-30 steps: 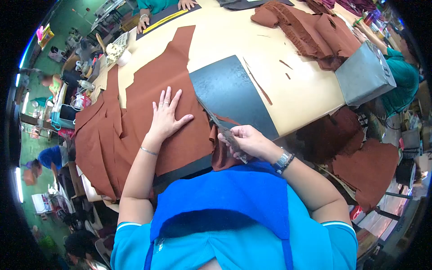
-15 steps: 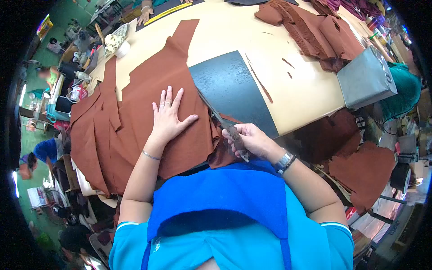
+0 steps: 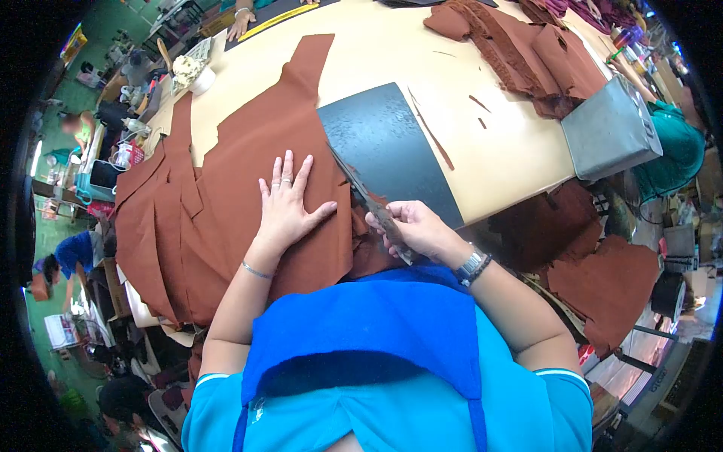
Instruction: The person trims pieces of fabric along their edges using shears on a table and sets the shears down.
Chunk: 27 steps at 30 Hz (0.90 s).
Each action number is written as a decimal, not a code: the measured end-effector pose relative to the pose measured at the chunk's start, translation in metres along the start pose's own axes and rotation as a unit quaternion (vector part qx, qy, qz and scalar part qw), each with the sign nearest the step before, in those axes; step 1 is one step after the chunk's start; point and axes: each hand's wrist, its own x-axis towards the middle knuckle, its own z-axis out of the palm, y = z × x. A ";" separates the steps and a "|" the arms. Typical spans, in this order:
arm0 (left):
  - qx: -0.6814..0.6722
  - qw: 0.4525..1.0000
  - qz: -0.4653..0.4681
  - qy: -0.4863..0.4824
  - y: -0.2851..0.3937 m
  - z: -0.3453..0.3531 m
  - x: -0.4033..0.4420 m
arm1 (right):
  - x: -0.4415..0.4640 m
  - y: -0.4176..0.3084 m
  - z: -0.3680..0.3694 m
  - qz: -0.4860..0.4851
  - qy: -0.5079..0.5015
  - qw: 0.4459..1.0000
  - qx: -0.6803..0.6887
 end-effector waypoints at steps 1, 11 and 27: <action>0.008 1.000 0.005 -0.002 0.002 0.001 -0.002 | 0.004 0.000 0.001 -0.001 -0.001 1.000 0.011; 0.015 1.000 -0.005 -0.011 0.011 0.001 -0.008 | 0.001 -0.007 0.001 -0.010 0.013 0.999 -0.039; 0.004 0.999 0.026 0.022 0.004 -0.019 0.005 | 0.009 -0.007 -0.006 -0.020 0.003 0.999 -0.026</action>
